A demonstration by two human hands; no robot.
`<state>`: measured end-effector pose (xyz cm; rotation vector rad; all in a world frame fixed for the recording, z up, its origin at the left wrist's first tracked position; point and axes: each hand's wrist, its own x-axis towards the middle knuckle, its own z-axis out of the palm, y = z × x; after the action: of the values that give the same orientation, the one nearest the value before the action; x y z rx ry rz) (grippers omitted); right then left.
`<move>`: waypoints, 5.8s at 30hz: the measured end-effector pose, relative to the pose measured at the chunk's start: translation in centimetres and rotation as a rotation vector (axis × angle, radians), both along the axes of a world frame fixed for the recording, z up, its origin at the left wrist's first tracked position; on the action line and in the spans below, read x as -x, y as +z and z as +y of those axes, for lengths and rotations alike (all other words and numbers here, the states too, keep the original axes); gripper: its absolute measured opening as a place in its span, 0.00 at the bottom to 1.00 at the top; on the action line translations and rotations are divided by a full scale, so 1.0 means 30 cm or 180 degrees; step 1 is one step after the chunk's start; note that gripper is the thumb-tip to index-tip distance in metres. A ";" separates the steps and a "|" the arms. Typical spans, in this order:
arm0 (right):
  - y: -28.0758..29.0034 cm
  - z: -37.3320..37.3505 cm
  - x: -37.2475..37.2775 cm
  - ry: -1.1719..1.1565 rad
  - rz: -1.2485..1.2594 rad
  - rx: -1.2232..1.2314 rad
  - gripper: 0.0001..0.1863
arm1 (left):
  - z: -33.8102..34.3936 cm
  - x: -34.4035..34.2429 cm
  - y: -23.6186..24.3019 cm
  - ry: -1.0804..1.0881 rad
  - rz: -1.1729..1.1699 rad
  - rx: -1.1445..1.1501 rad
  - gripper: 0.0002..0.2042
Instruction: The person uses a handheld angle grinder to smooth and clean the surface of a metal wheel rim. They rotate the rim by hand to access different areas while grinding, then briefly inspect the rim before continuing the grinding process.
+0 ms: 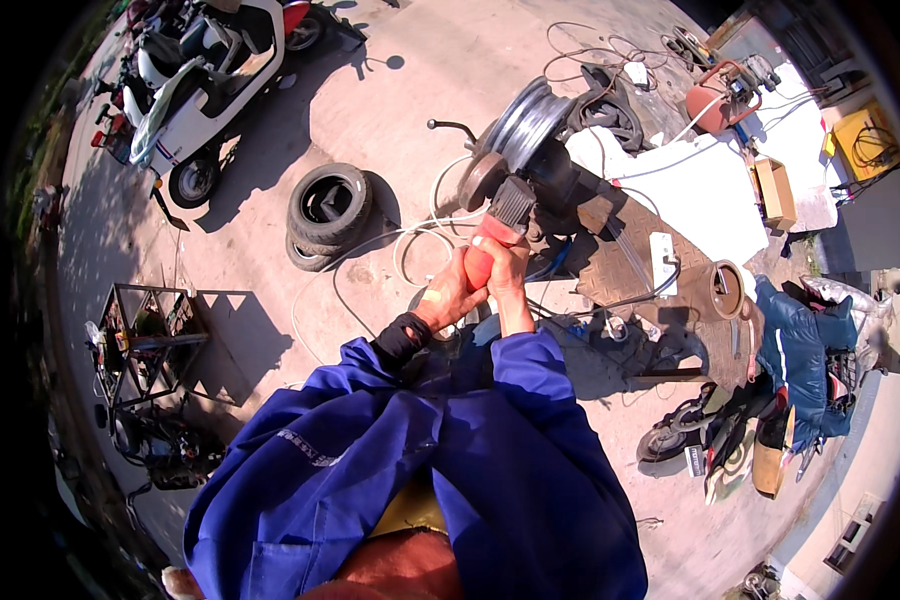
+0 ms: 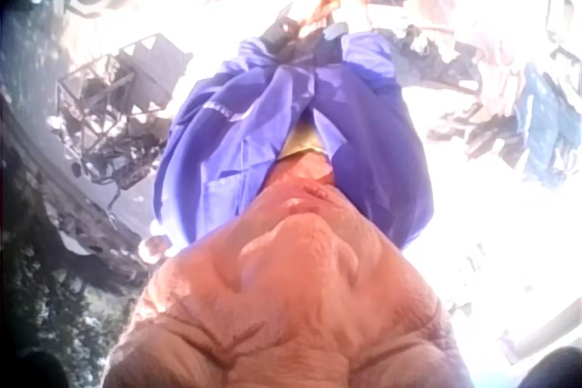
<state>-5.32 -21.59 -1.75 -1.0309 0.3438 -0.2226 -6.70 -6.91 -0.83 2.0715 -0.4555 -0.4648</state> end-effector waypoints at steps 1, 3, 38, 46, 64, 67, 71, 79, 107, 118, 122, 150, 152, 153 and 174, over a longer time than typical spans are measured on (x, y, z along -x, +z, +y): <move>0.016 -0.005 -0.004 0.0042 0.0043 -0.0029 0.12 | -0.007 -0.005 0.013 0.0019 -0.0031 -0.0010 0.35; 0.036 -0.013 -0.009 0.0182 0.0045 -0.0052 0.11 | -0.012 -0.005 0.015 0.0055 -0.0101 0.0000 0.34; -0.006 -0.011 -0.003 0.0111 -0.0095 0.0131 0.16 | -0.004 0.005 -0.058 0.0046 -0.0248 0.0145 0.35; 0.104 -0.022 -0.026 0.0077 -0.0081 0.0099 0.10 | -0.033 -0.032 0.011 0.0021 -0.0384 0.0147 0.35; -0.178 0.122 0.244 -0.0512 0.0550 -0.0833 0.22 | 0.170 0.152 -0.046 -0.0866 0.0241 -0.0303 0.40; -0.093 0.168 0.290 -0.0601 0.0411 -0.1329 0.24 | 0.238 0.160 -0.018 -0.1105 0.0059 -0.0126 0.42; -0.054 0.205 0.354 -0.0905 0.0252 -0.1796 0.22 | 0.330 0.192 0.037 -0.1488 -0.0408 -0.0185 0.48; -0.003 0.283 0.513 -0.1465 -0.0188 -0.2068 0.22 | 0.430 0.246 0.116 -0.2402 -0.1076 -0.0903 0.48; -0.019 -0.048 0.655 -0.1478 -0.0330 -0.2086 0.22 | 0.160 0.277 0.202 -0.2849 -0.1589 -0.0808 0.37; -0.026 -0.201 0.642 -0.1360 -0.0307 -0.2302 0.24 | -0.071 0.214 0.139 -0.2114 0.1732 -0.0059 0.44; -0.039 -0.299 0.618 -0.0960 -0.0443 -0.2083 0.30 | -0.281 0.144 0.132 -0.2270 0.3712 0.0612 0.41; -0.206 -0.880 0.188 -0.0412 0.1896 0.2018 0.43 | -1.080 0.034 -0.237 0.0072 -0.0133 -0.1350 0.34; -0.202 -0.898 0.172 -0.0371 0.1912 0.2092 0.42 | -1.101 0.028 -0.258 -0.0016 -0.0450 -0.1405 0.36; -0.199 -0.902 0.170 -0.0350 0.1942 0.2134 0.42 | -1.108 0.029 -0.267 -0.0004 -0.0439 -0.1444 0.38; -0.276 -0.885 0.182 -0.0518 0.2100 0.2763 0.37 | -1.063 0.016 -0.309 -0.0829 0.0042 -0.1717 0.36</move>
<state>-10.80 -48.14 -10.04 -1.9369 0.9825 -0.1712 -7.17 -38.81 -10.11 2.5328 -0.6497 -0.8269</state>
